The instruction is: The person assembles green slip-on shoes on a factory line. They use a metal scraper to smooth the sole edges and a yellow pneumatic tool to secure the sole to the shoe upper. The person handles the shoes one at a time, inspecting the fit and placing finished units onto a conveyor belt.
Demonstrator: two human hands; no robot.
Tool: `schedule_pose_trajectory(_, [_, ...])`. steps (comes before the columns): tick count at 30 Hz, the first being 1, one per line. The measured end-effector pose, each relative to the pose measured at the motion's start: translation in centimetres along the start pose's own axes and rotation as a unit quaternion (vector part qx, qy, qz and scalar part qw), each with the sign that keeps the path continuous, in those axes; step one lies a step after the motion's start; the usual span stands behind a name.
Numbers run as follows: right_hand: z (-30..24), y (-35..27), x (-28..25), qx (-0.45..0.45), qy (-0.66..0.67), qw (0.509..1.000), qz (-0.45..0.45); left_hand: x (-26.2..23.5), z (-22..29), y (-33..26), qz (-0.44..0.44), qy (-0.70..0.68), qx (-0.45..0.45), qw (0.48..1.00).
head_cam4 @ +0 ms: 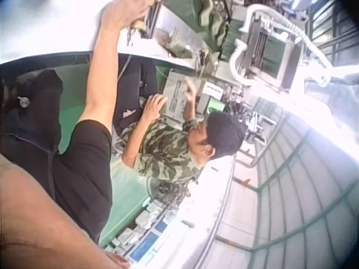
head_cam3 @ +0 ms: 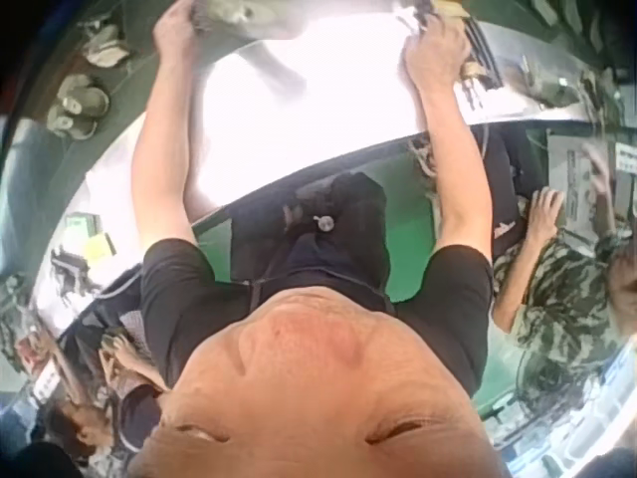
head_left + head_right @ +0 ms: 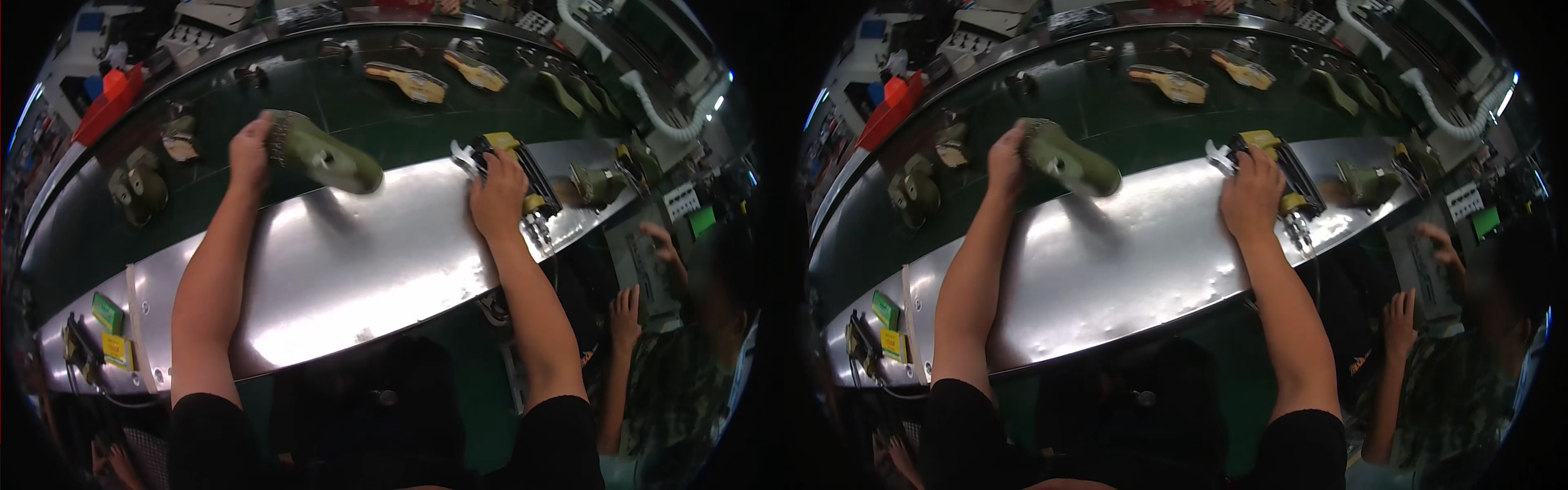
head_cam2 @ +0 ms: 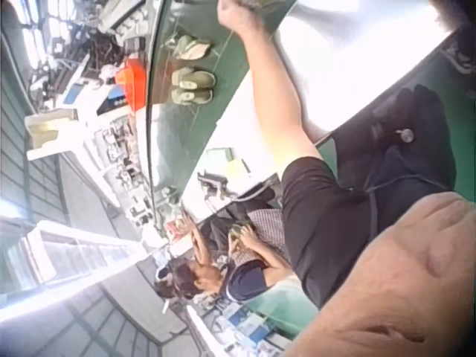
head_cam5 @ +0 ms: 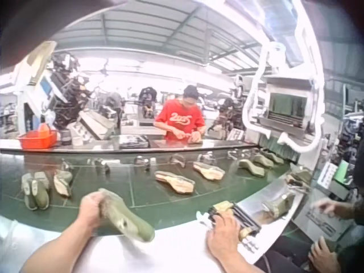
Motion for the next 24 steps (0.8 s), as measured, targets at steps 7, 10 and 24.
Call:
schedule_pose_trajectory(7, [-0.3,0.0,0.5,0.0,-0.015,1.0,-0.019,13.3,3.0,-10.4,-0.309,0.253,0.019,0.917])
schedule_pose_trajectory(10, [-0.1,0.2,0.5,-0.006,-0.021,1.0,-0.02,13.3,1.6,-9.2,-0.35,0.17,-0.052,0.92])
schedule_pose_trajectory(24, [-0.7,0.5,1.3,-0.013,-0.032,0.998,-0.046,-6.6,-8.5,23.5,0.07,0.25,0.088,0.962])
Point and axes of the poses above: each hand's wrist, its own y-axis towards the middle knuckle, its own x-axis out of the palm, z = x × y, the point moved 10 cm from there along y, towards the middle knuckle, and after that the axes turned 14 degrees about y, right-handed, at the moved point
